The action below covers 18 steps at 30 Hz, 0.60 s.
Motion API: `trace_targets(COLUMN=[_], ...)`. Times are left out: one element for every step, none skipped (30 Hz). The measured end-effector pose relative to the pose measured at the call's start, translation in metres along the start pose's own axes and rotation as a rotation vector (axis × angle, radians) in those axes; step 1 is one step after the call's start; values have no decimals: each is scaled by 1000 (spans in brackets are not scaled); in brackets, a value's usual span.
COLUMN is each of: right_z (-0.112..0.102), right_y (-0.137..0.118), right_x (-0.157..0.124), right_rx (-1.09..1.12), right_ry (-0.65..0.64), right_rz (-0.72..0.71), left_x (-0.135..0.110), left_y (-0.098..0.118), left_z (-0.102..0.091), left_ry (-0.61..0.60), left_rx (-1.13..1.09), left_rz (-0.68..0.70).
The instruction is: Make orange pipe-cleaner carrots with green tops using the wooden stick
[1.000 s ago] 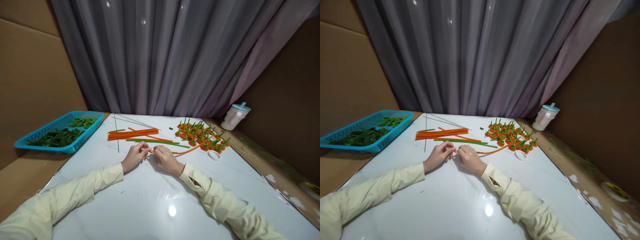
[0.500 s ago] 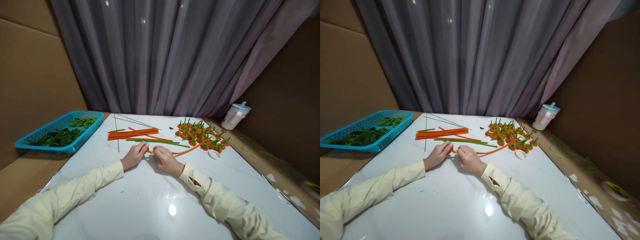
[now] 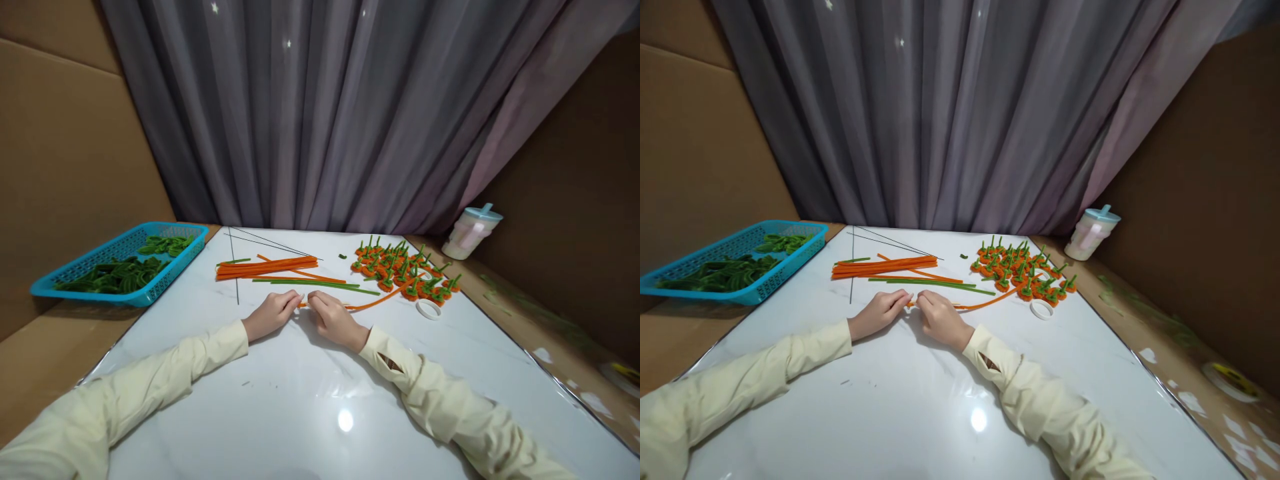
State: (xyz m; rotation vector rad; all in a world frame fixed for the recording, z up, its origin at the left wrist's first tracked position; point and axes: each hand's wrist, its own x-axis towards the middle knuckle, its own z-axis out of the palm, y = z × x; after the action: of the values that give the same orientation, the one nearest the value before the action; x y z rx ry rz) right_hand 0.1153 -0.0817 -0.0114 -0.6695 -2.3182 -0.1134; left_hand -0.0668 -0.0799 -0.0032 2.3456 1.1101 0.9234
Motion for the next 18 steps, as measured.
trace_targets(right_z=[0, 0, 0, 1, 0, 0, 0, -1, -1, -2, -2, -3, -3, -3, -2, -2, -2, -1], right_y=[0, 0, -1, -1, -2, -2, -3, -4, -4, -5, -5, -5, -6, -6, -6, -6, -6, -6], right_x=[0, 0, 0, 0, 1, 1, 2, 2, 3, 3, 3, 4, 4, 4, 4, 3, 3, 3], right_rx=[-18, -47, -85, -128, -174, -217, -255, -286, -311, -330, -344, -356, -367, -379, -390, -400, -405, -406], right_ry=[5, 14, 26, 39, 49, 53, 50, 41, 29, 17, 7, -1, -5, -7, -7, -8, -7, -5], right_rz=[-7, -15, -25, -35, -45, -53, -60, -65, -68, -69, -72, -74, -77, -84, -93, -103, -110, -111], left_x=[0, -1, -1, -1, -1, -1, -1, -2, -2, -2, -2, -2, -2, -2, -2, -2, -2, -2], left_y=[0, 0, 0, -1, -1, -1, -2, -2, -2, -2, -2, -2, -1, -1, -1, 0, 0, -1], left_z=[0, 1, 1, 1, 1, 1, 1, 1, 2, 2, 2, 2, 2, 2, 2, 1, 1, 1], left_ry=[1, 3, 5, 8, 12, 16, 22, 29, 37, 44, 49, 55, 58, 61, 66, 72, 77, 79], left_rx=[5, 7, 8, 10, 11, 14, 19, 27, 35, 43, 52, 63, 72, 79, 87, 92, 94, 94], left_rz=[4, 10, 17, 25, 34, 42, 50, 56, 63, 69, 77, 89, 108, 133, 161, 187, 208, 219])
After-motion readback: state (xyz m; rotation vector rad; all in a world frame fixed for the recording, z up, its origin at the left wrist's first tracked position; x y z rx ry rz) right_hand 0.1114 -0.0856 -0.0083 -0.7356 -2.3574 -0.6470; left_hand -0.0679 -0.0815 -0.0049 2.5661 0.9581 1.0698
